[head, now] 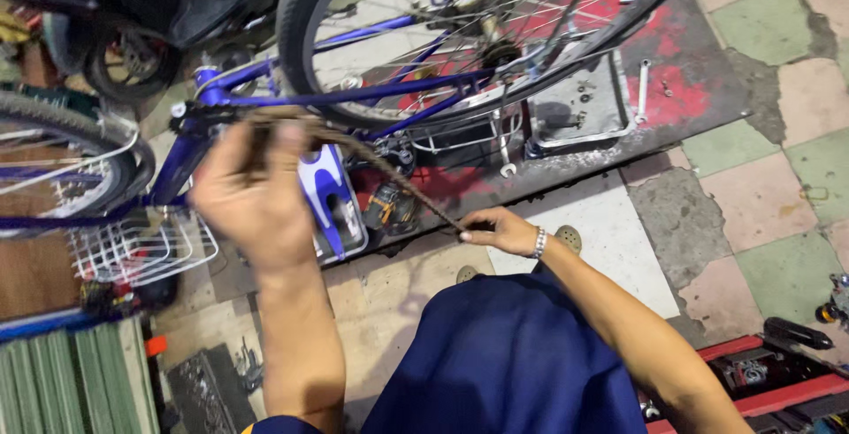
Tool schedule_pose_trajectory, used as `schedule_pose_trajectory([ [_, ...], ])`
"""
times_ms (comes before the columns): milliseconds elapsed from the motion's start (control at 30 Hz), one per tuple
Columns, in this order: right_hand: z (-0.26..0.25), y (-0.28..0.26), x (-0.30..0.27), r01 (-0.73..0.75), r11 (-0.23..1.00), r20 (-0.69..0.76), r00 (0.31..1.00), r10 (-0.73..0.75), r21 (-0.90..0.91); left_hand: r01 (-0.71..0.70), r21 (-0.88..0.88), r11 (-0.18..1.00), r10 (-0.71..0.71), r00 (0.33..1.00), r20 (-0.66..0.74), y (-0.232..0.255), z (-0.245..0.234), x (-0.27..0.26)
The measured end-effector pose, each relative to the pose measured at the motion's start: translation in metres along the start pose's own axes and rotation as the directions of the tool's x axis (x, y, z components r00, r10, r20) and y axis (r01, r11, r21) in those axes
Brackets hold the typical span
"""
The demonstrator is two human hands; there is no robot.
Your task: The person repairs a bicycle chain using a cordless drill, pliers, and a wrench. They remove the old chain, install a new one, and adjust the rear wheel and chain tension.
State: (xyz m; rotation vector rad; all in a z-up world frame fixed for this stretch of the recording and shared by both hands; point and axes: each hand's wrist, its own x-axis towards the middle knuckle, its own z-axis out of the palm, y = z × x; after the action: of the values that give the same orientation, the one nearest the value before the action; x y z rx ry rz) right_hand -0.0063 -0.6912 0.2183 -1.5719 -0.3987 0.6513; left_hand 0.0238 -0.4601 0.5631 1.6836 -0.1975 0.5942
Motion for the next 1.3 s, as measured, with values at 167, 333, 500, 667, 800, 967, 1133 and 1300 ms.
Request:
schedule_pose_trajectory([
  [167,-0.002,-0.021,-0.015,0.009,1.0,-0.145,0.989,-0.008,0.008,0.041,0.001,0.999,-0.039,0.96,-0.277,-0.025,-0.1,-0.023],
  [333,0.009,-0.055,-0.019,0.126,0.982,-0.262,0.961,-0.087,0.138,0.343,0.276,0.898,-0.233,0.903,-0.362,-0.073,-0.158,-0.088],
  [500,0.015,-0.075,-0.016,0.116,0.985,-0.297,0.952,-0.074,0.125,0.62,0.367,0.693,-0.6,0.779,-0.184,-0.133,-0.142,-0.138],
  [667,-0.008,-0.106,-0.028,0.156,0.952,-0.217,0.952,-0.216,-0.263,0.54,0.045,0.841,-0.522,0.83,-0.198,-0.14,-0.146,-0.127],
  [800,-0.017,-0.131,-0.032,0.063,0.889,-0.251,0.948,-0.196,-0.454,0.447,-0.023,0.894,-0.437,0.861,-0.262,-0.123,-0.164,-0.087],
  [967,-0.033,-0.17,-0.015,0.137,0.794,-0.238,0.912,-0.335,-0.592,0.397,-0.132,0.908,-0.419,0.853,-0.311,-0.119,-0.192,-0.036],
  [1133,-0.046,-0.22,0.03,0.091,0.699,-0.325,0.838,-0.439,-0.71,0.371,-0.329,0.868,-0.461,0.849,-0.258,-0.147,-0.213,0.024],
  [1300,-0.05,-0.252,0.069,0.163,0.756,-0.385,0.781,-0.492,-0.634,0.332,-0.373,0.866,-0.443,0.855,-0.268,-0.166,-0.222,0.066],
])
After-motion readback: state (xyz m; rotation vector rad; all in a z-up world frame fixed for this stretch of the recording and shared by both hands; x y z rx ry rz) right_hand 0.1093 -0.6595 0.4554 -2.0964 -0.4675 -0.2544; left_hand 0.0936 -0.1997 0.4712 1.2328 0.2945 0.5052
